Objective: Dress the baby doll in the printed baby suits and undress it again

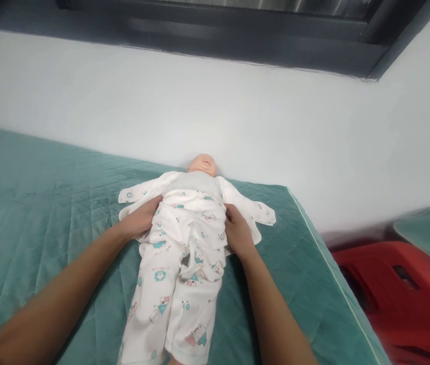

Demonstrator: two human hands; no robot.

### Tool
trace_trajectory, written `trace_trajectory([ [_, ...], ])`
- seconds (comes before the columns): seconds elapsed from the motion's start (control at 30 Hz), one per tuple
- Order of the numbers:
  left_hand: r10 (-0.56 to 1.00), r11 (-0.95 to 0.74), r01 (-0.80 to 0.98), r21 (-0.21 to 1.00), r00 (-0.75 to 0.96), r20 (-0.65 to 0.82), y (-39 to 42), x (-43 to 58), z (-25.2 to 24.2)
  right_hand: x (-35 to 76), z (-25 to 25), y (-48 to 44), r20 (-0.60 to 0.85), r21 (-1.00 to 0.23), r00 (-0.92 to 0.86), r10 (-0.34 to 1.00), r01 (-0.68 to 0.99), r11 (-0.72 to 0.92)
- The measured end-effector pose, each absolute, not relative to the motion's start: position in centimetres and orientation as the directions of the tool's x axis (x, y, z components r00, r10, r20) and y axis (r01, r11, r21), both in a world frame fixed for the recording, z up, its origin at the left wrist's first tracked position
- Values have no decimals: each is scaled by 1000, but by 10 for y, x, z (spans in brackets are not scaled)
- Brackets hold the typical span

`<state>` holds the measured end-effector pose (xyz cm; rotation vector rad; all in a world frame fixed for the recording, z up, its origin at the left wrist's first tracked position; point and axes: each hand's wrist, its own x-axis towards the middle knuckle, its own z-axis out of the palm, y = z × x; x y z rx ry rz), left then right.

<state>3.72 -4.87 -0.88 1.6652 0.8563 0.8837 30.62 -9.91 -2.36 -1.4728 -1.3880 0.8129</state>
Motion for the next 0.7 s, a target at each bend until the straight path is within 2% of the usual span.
trace_trajectory([
  [0.07, 861, -282, 142, 949, 475, 184, -49, 38, -8, 307, -26, -98, 122, -926, 135, 983, 373, 64],
  [0.13, 864, -267, 130, 955, 471, 178, -47, 38, -11, 308, -27, -97, 132, -927, 107, 986, 364, 85],
  [0.27, 898, -68, 15, 998, 437, 55, -42, 41, -21, 306, -25, -99, 195, -904, 67, 979, 398, 153],
  [0.4, 906, 68, -61, 996, 423, -36, -38, 43, -26, 303, -22, -100, 245, -862, 136, 960, 484, 152],
  [0.47, 909, 26, -9, 1000, 416, -20, -38, 42, -25, 302, -23, -99, 242, -856, 168, 956, 500, 129],
  [0.6, 940, -172, 232, 957, 330, 88, -38, 38, -23, 301, -26, -96, 216, -866, 205, 955, 492, 90],
  [0.7, 969, -153, 237, 959, 227, 99, -36, 36, -23, 299, -25, -97, 213, -852, 247, 945, 520, 56],
])
